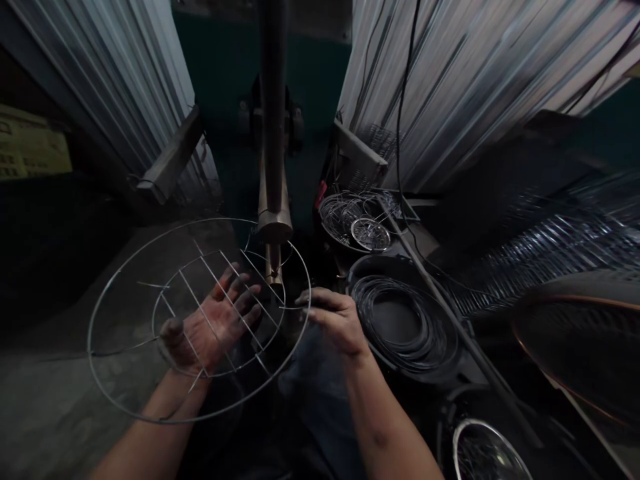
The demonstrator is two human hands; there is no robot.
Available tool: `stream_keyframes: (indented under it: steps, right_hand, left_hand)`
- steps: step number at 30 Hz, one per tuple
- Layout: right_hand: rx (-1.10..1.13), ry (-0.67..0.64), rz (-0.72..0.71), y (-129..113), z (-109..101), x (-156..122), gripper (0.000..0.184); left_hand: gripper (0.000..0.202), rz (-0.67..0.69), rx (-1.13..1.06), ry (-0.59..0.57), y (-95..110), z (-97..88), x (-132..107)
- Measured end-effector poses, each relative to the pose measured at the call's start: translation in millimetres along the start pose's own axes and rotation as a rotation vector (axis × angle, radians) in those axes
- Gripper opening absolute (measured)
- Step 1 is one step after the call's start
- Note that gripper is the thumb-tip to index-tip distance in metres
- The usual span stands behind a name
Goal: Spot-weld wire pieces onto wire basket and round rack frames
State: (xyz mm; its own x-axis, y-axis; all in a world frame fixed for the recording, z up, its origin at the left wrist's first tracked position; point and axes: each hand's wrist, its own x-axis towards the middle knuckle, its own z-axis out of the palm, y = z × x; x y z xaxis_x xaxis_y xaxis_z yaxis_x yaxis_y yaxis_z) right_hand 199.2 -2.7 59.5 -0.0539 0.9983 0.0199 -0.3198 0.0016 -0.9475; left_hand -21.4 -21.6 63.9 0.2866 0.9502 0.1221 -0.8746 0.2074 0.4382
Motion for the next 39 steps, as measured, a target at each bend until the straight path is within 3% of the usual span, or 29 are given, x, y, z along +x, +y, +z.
stream_keyframes:
  steps: [2,4,10,15,24,33,37,39]
  right_hand:
    - [0.037,0.187,-0.085,2.9,9.2,-2.8,0.018]
    - [0.035,0.284,-0.134,5.6,22.1,3.7,0.019]
    - [-0.159,0.288,-0.184,5.0,42.1,34.2,0.02]
    - [-0.287,0.225,-0.267,4.5,42.8,49.4,0.017]
    - [-0.283,0.106,-0.273,3.3,43.5,74.2,0.019]
    - [-0.352,0.045,-0.294,-0.2,43.5,84.0,0.016]
    - [-0.274,0.001,-0.2,-2.0,42.0,83.4,0.015]
    - [-0.196,-0.044,-0.105,-6.6,33.7,74.5,0.017]
  left_hand:
    - [0.099,0.039,0.061,-0.013,-3.6,1.1,-1.8]
    - [0.106,0.081,0.131,-0.027,-8.1,2.8,-5.5]
    - [0.126,0.168,0.33,0.002,-22.1,7.7,-18.0]
    - [0.126,0.26,0.402,0.067,-28.1,11.6,-18.4]
    - [0.123,0.342,0.35,0.148,-35.6,10.1,-6.3]
    - [0.125,0.355,0.346,0.212,-50.1,11.8,-5.0]
    - [0.125,0.33,0.354,0.155,-47.6,7.1,-13.8]
    - [0.128,0.241,0.388,0.11,-40.7,-1.8,-17.4]
